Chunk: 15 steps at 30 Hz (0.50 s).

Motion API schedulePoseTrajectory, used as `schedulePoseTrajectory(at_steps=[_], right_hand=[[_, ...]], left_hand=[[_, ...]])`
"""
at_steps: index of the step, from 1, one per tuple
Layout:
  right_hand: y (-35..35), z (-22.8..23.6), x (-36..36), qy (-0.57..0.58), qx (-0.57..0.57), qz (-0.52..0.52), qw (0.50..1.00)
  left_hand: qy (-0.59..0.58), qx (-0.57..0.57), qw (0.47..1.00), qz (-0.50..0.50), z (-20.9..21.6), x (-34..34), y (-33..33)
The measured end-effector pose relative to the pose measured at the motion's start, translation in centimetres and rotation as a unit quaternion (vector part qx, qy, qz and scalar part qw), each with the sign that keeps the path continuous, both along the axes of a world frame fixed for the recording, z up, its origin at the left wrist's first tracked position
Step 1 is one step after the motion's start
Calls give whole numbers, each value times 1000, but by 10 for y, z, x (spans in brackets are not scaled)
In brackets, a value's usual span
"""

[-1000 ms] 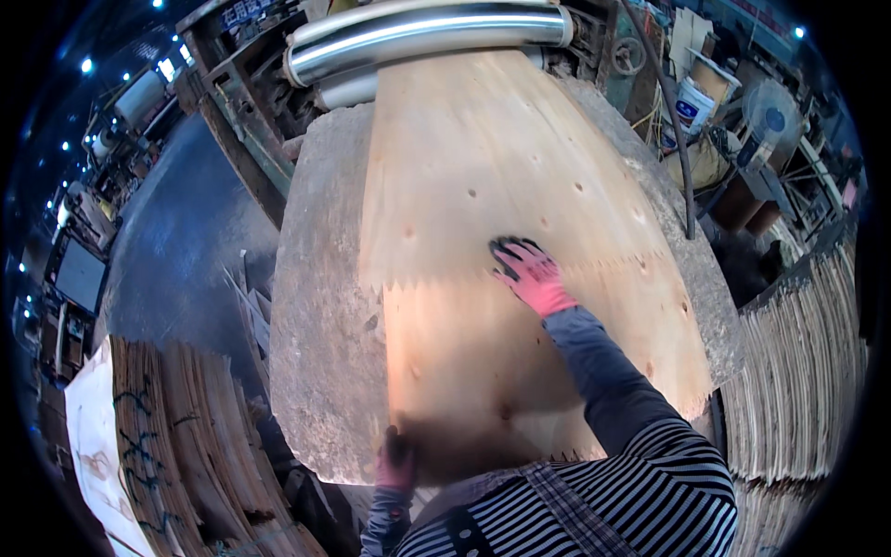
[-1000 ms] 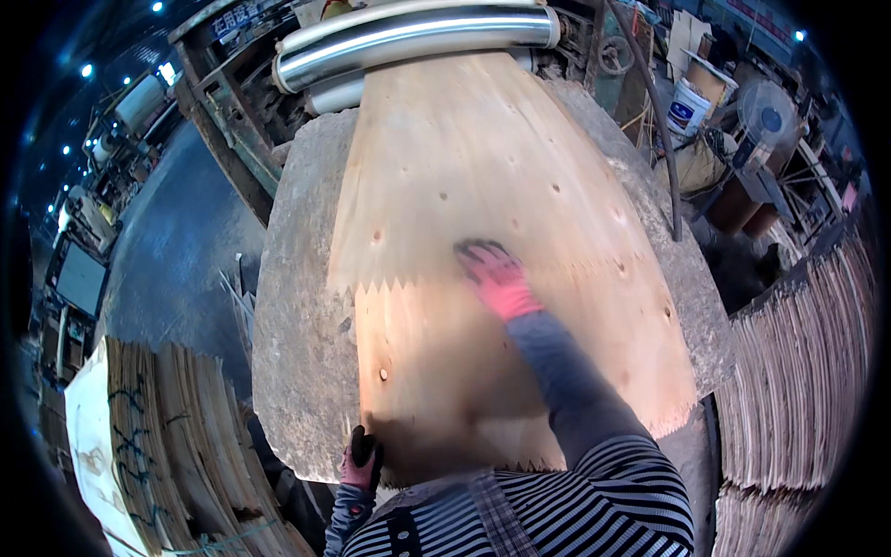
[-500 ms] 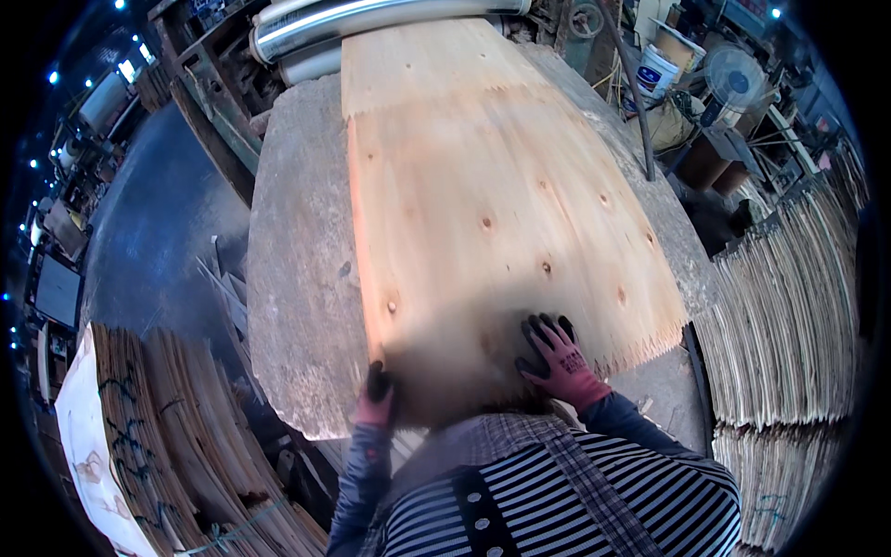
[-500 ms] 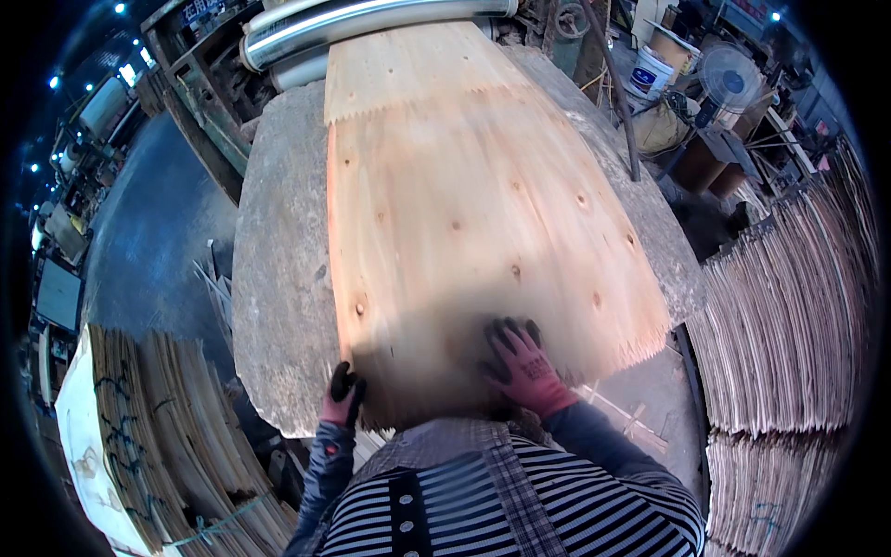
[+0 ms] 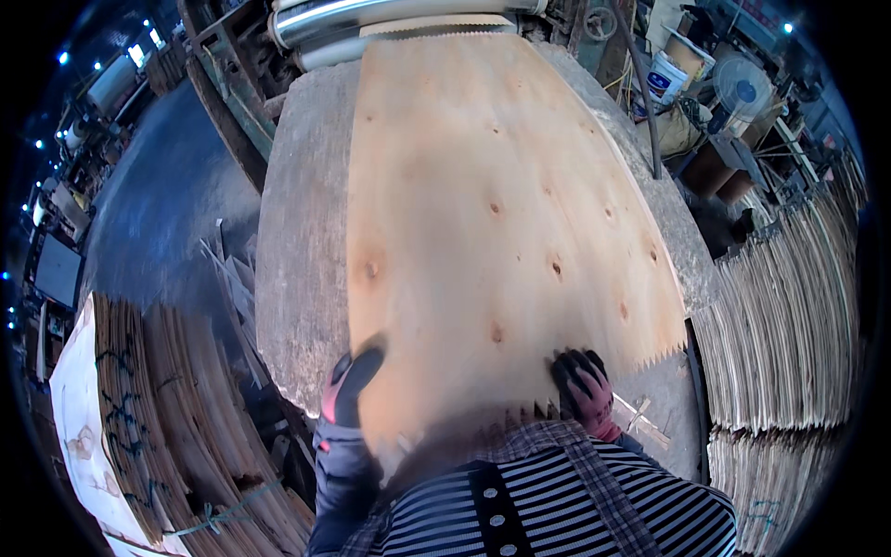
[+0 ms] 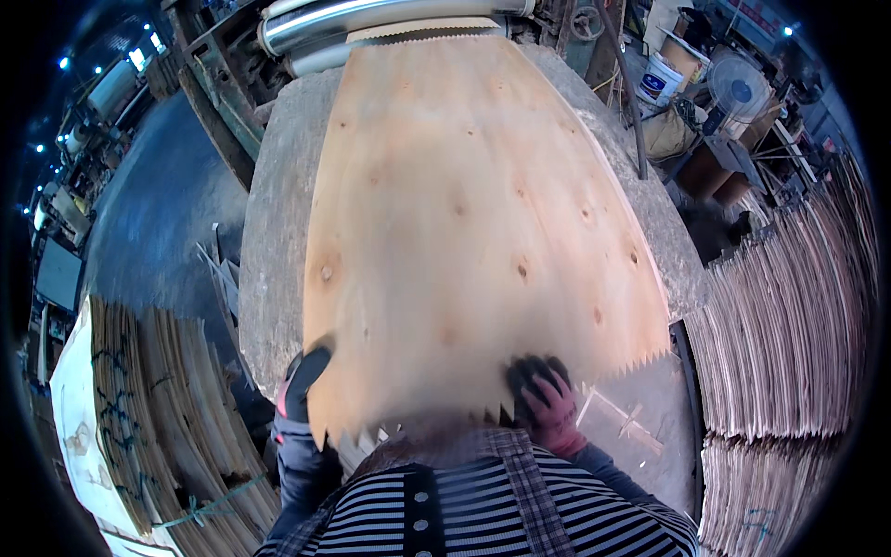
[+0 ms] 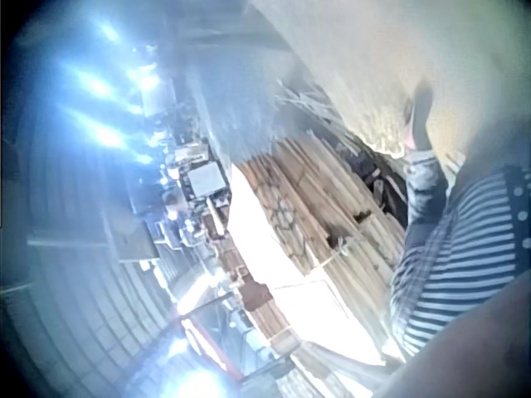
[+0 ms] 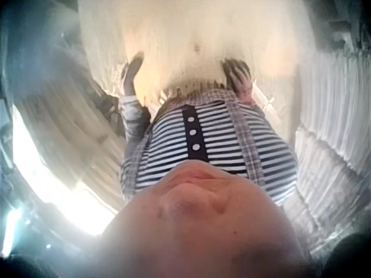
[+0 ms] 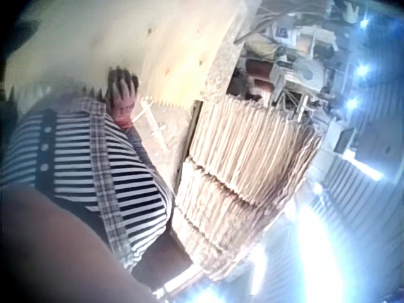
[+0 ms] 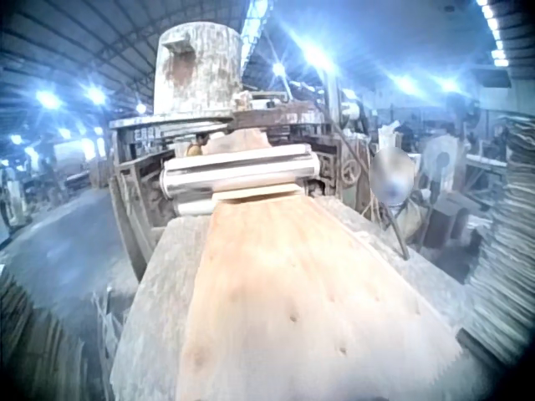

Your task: The person feeds large plywood sheets into a roller machine one at a time. They guide each sheet through the rollers and then stack the processed sheets on a pile to the side.

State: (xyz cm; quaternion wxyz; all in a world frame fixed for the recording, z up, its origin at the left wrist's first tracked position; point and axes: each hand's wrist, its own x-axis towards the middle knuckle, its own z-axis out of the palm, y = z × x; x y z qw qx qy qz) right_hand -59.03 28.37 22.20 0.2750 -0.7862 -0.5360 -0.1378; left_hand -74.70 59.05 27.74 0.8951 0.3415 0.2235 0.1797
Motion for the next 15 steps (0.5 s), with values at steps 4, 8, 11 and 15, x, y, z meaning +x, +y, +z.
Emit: schedulePoseTrajectory(at_steps=[4,8,11,15], right_hand=[[23,28,12,14,-57,-11,998],[66,37,74,4,-91,6,996],[106,34,123,177,27,32,983],[169,-22,207,15,-48,56,997]], left_hand=[[-43,-57,997,-5,15,5,4],[89,316,943,48,-81,8,46],[227,429,868,102,-143,-4,56],[365,640,671,78,-134,6,9]])
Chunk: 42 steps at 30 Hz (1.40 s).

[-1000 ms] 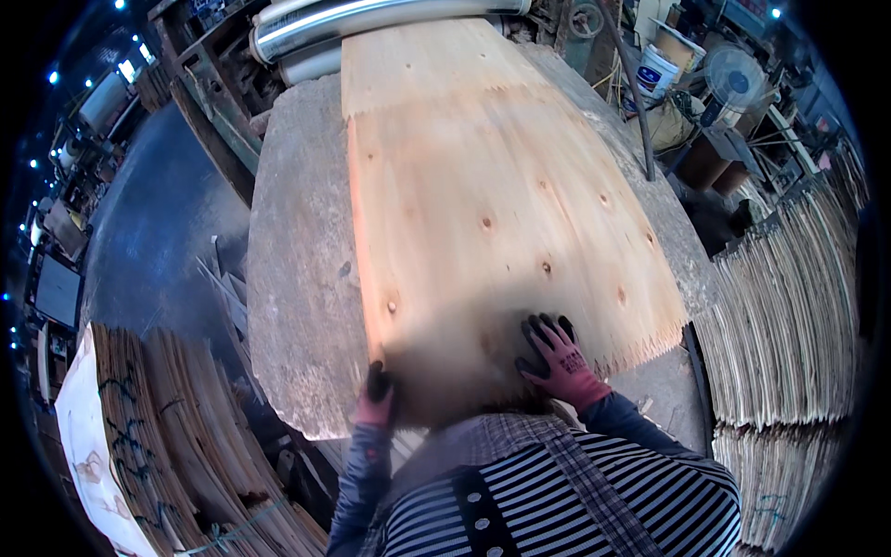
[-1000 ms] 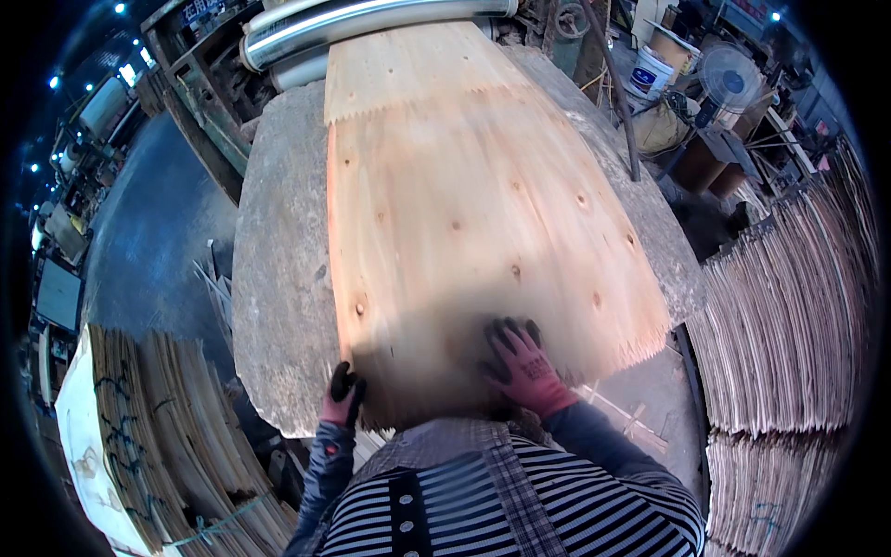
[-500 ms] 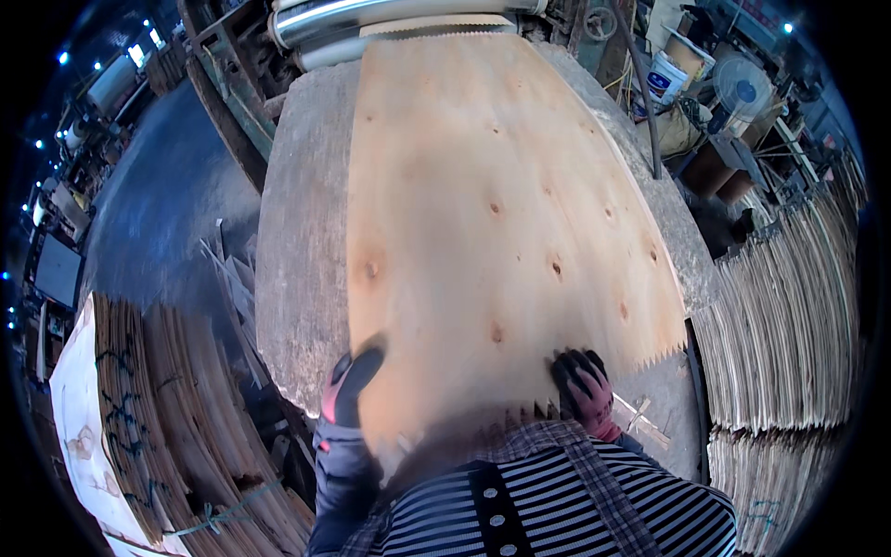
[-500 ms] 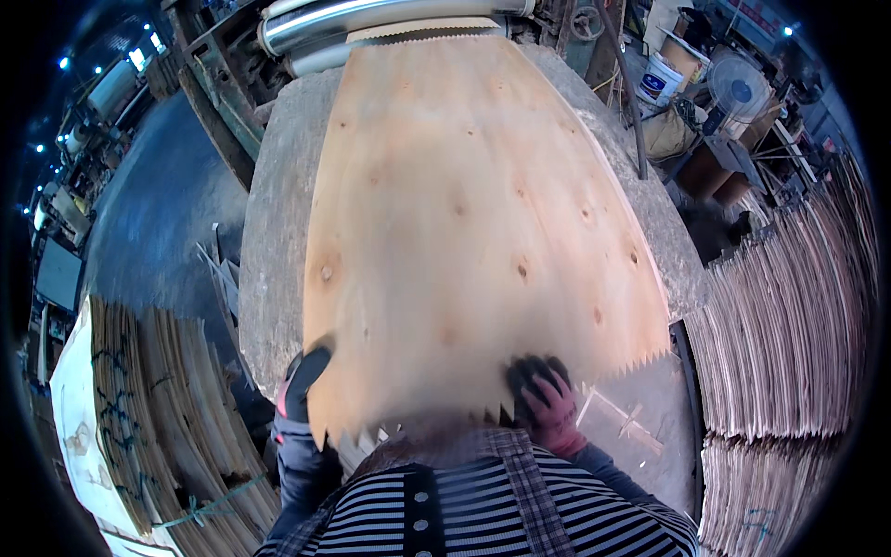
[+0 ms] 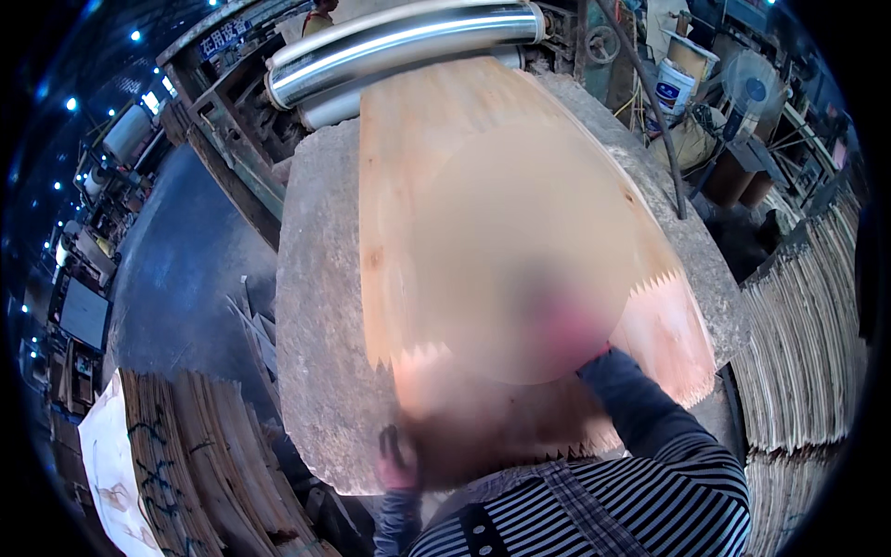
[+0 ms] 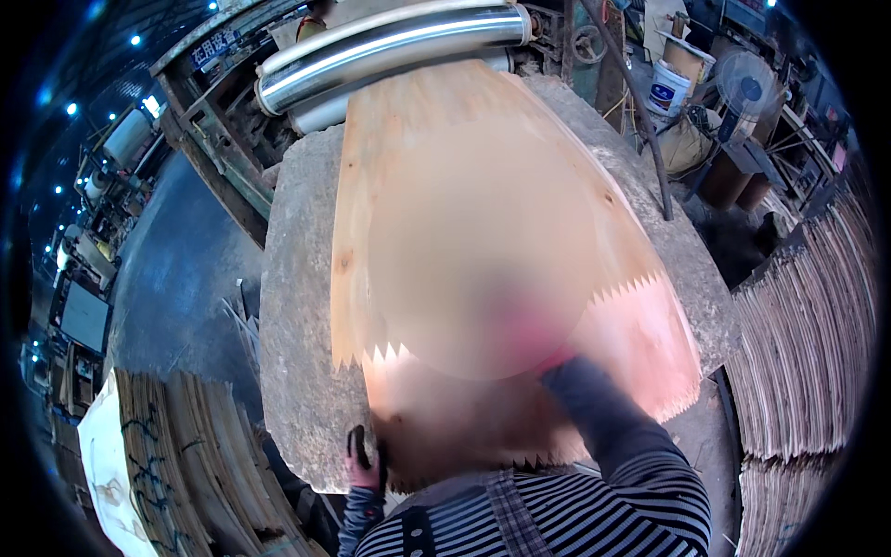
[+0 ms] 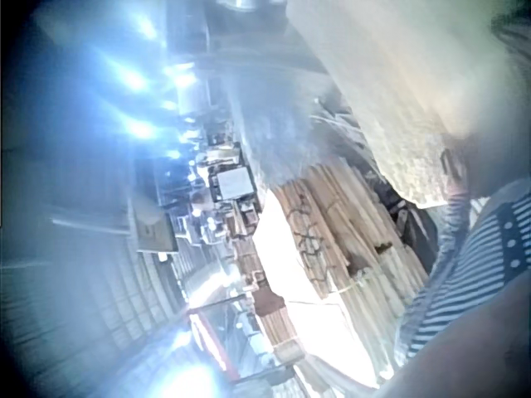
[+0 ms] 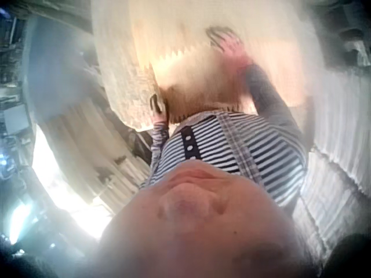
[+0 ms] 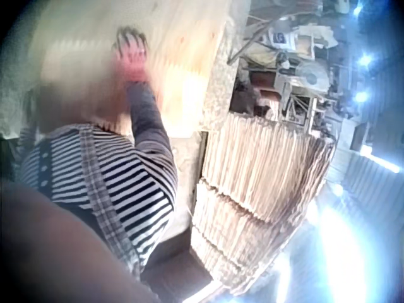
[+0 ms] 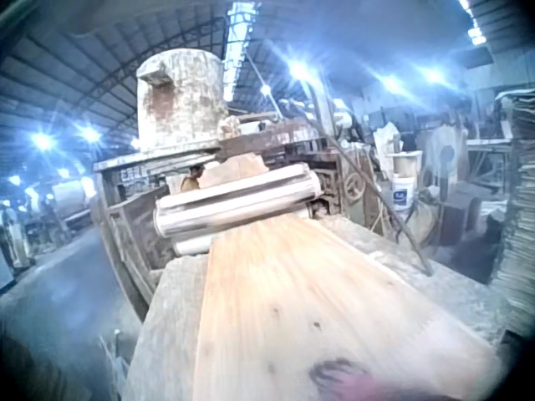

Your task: The person feeds large plywood sheets into a roller machine one at a time. They guide each sheet through the rollers and then stack the processed sheets on a pile to the side.

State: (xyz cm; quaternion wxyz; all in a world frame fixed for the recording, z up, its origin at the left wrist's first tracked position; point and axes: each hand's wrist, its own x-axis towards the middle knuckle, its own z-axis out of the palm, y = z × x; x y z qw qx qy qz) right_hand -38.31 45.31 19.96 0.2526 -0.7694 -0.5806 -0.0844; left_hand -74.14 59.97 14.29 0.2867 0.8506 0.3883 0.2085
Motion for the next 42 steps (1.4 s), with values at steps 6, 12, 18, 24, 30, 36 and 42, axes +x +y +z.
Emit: schedulePoseTrajectory(at_steps=[6,12,18,24,30,36,42], right_hand=[[104,-13,53,-69,37,-109,991],[80,32,-26,-40,-1,-53,998],[-56,6,-104,12,-91,-32,995],[-140,-6,-172,41,-173,-77,981],[-146,-31,-179,19,-202,-171,964],[-150,-36,-177,41,-227,-196,953],[-149,-35,-175,47,-249,-199,947]], left_hand=[[77,3,996,45,-2,-5,-26],[187,-92,976,59,-29,-14,-8],[-60,-157,986,12,-37,-25,5],[-179,-288,928,-154,5,3,-31],[43,-111,993,6,-42,-2,22],[-89,-375,917,-100,19,-3,32],[-135,-327,934,-50,35,-11,22]])
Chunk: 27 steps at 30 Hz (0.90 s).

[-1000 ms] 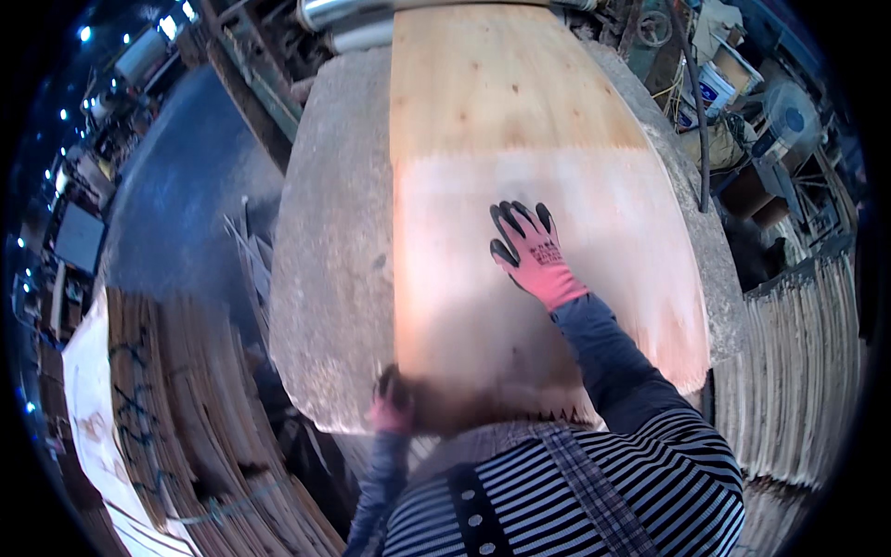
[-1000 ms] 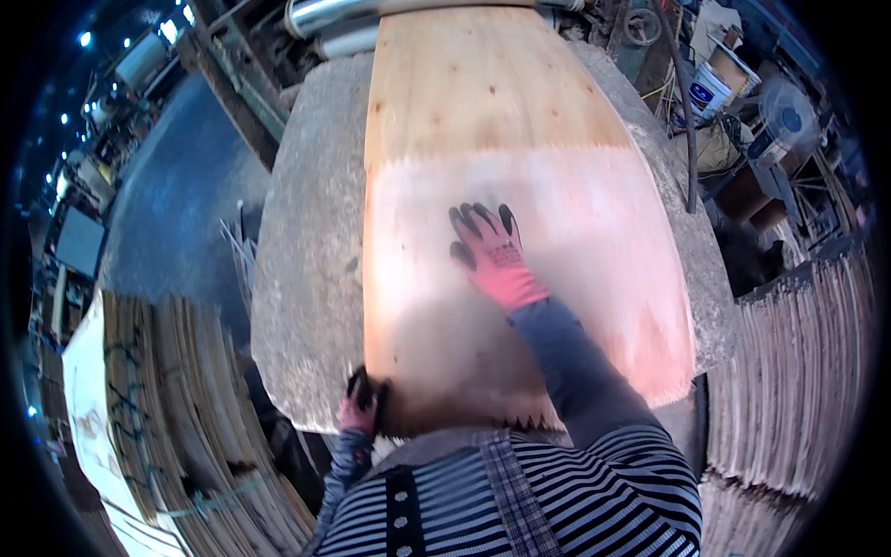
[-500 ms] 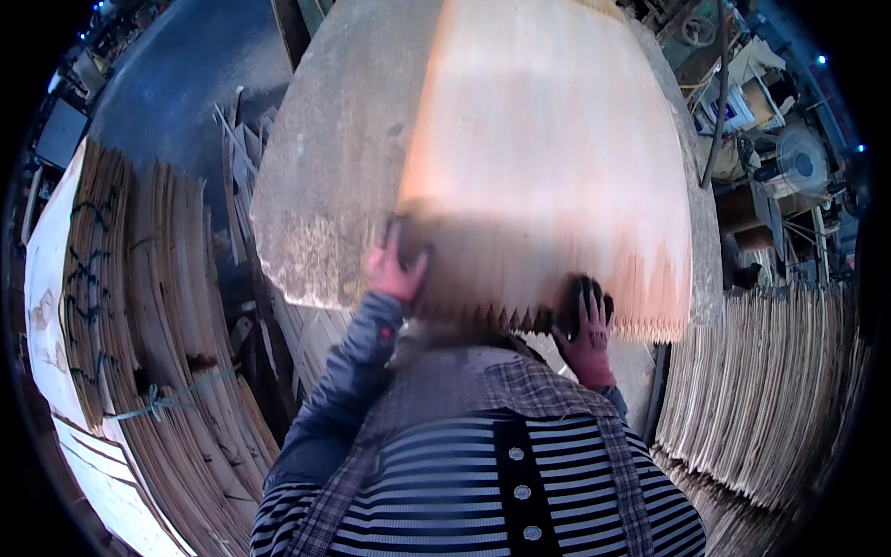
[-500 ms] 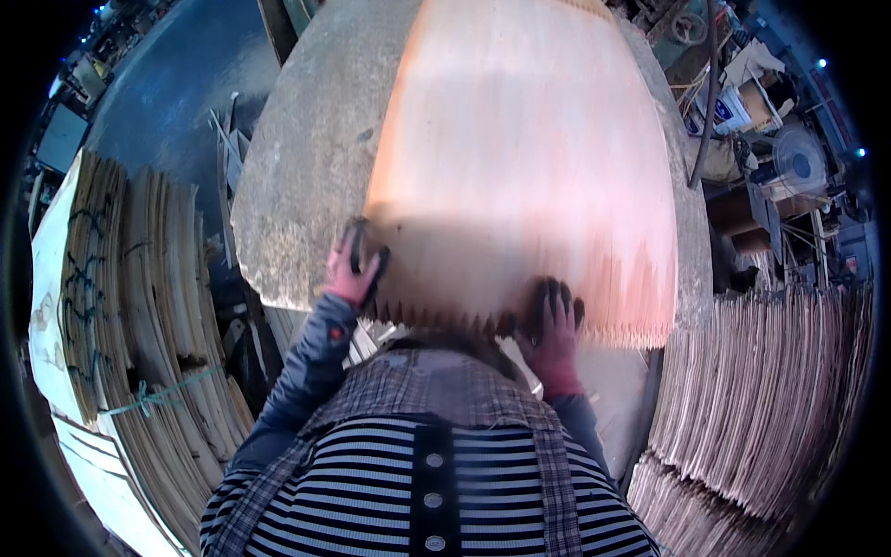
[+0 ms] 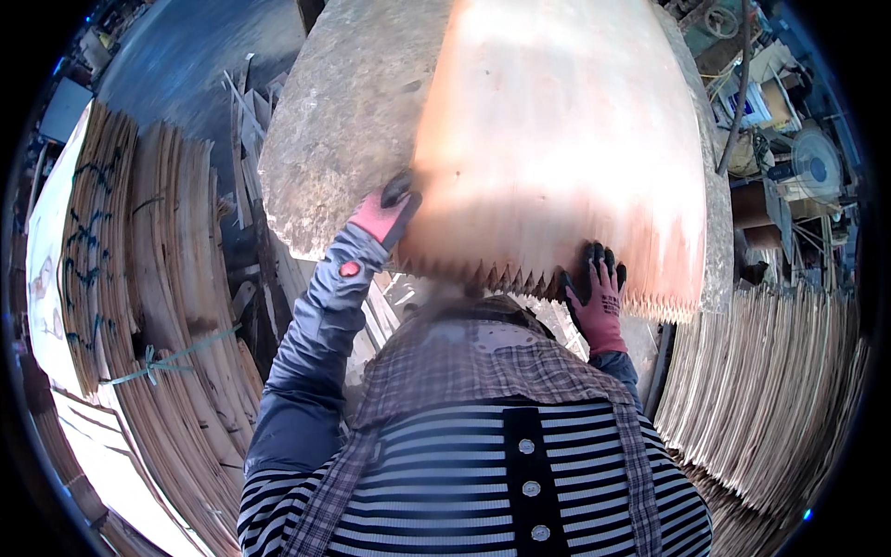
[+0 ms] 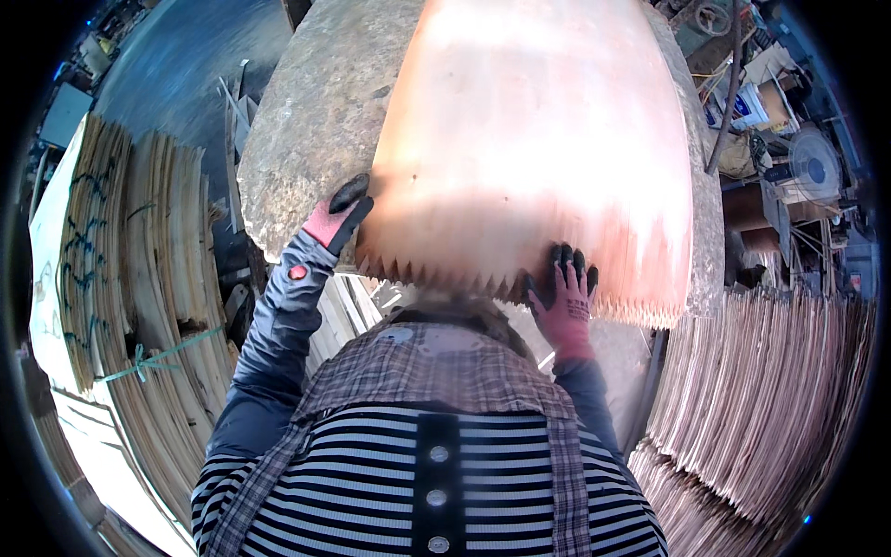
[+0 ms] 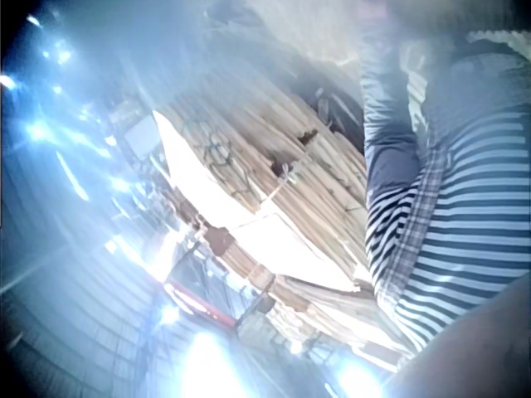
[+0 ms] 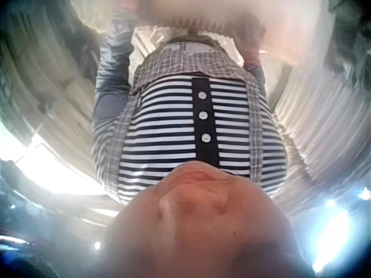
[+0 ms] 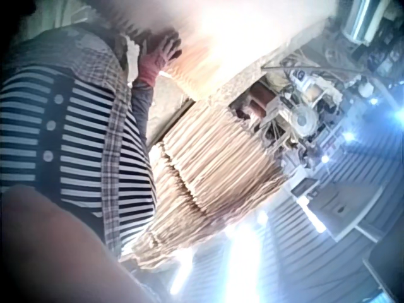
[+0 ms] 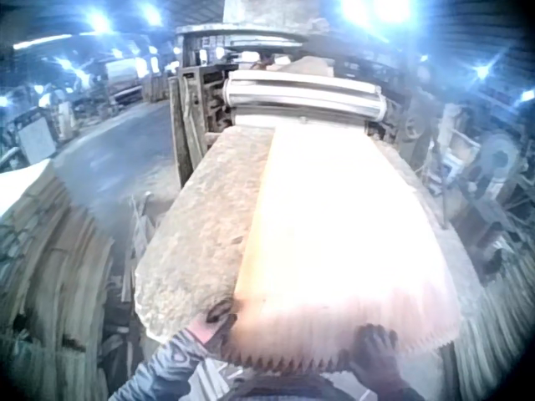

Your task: The person feeds large plywood sheets into a roller machine one at a time. They guide each sheet through the rollers and then stack the processed sheets on a pile to the side.

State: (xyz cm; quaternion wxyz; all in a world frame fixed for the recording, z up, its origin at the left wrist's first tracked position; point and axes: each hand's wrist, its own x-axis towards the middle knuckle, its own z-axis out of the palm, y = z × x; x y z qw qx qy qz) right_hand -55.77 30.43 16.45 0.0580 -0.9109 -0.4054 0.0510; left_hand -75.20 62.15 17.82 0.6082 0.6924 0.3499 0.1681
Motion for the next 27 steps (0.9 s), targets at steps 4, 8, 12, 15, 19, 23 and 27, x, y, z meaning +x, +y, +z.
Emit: schedulePoseTrajectory(at_steps=[4,8,12,15,19,23,27], right_hand=[[-3,-2,2,1,4,9,1000],[-5,-4,4,13,18,7,1000],[-4,-1,4,22,31,14,999],[0,6,2,23,39,7,999],[2,9,-1,10,28,4,1000],[0,9,0,34,38,7,999],[-2,16,-2,38,42,22,998]], left_hand=[[-16,51,999,2,51,2,-18],[-104,195,974,-42,86,16,-33],[-132,59,985,-98,108,31,-37],[-242,86,963,-84,98,50,-43],[-193,65,979,4,73,65,-63],[-37,315,948,-18,63,58,-52],[10,312,948,-65,66,39,-30]])
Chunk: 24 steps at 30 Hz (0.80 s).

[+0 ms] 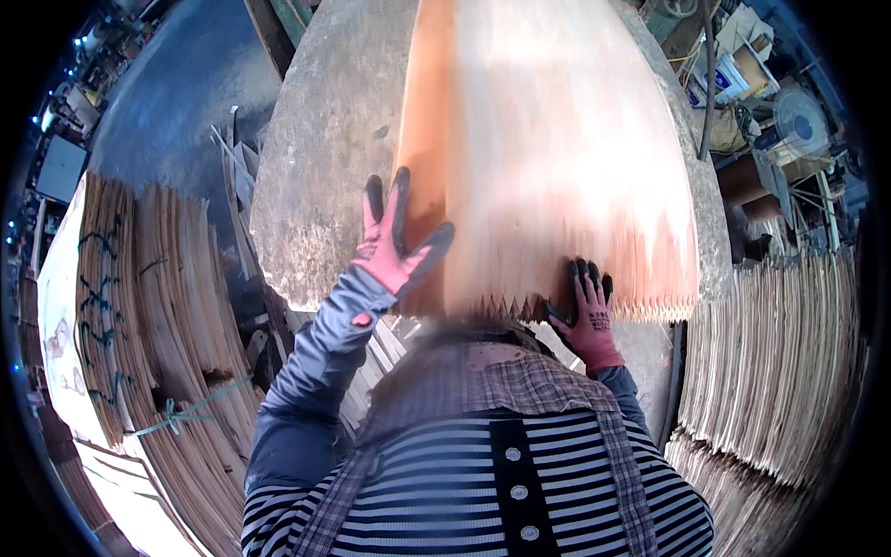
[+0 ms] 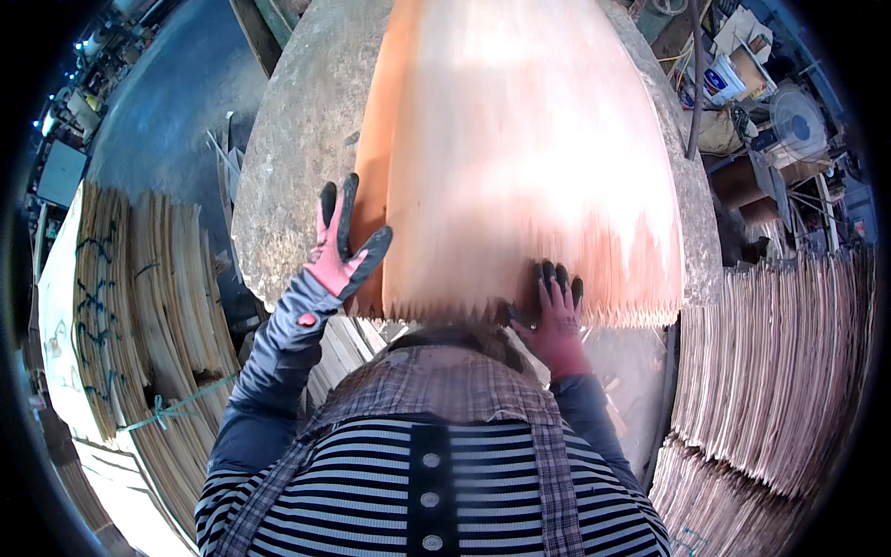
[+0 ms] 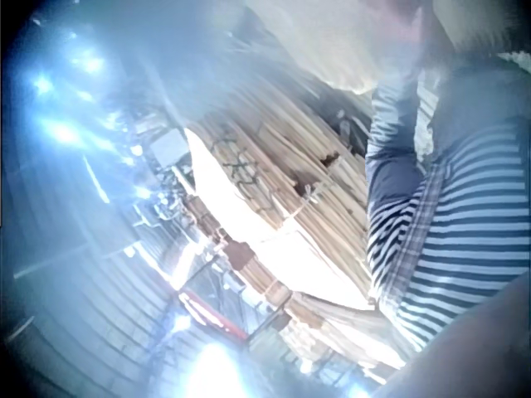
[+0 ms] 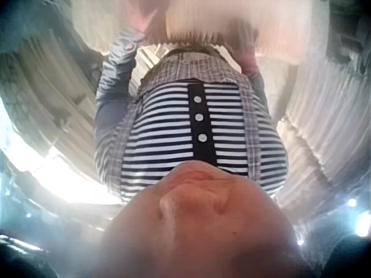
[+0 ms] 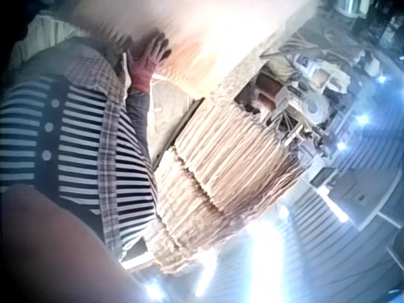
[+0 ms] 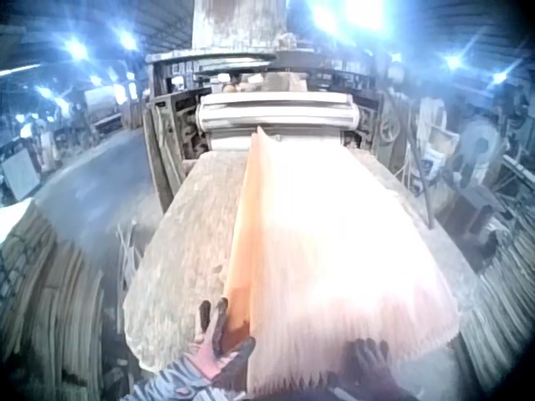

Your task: The person feeds large plywood sheets into a roller machine one at a time. They guide each sheet through the rollers and then stack the processed sheets on a pile to the side.

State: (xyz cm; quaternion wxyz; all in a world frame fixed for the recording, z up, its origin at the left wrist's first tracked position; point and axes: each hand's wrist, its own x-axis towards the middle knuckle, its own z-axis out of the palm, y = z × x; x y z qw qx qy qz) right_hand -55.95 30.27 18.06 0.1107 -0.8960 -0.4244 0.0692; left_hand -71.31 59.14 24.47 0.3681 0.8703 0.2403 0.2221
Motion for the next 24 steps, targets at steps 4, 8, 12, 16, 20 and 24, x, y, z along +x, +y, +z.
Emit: schedulePoseTrajectory(at_steps=[4,8,12,16,20,24], right_hand=[[0,9,-3,-27,40,43,998],[-4,-3,-3,-40,52,77,995],[-1,-11,2,-59,104,84,989],[-1,-4,9,-55,170,67,982],[19,48,26,-82,313,55,945],[48,73,75,-139,263,55,953]], left_hand=[[-41,-227,963,-141,-49,-20,27],[-170,-579,793,-88,-32,-14,22],[-228,-687,683,-97,7,-5,10],[-214,-679,701,-35,35,-7,7],[-220,-700,679,27,21,-17,15],[114,44,993,-7,-56,-39,34]])
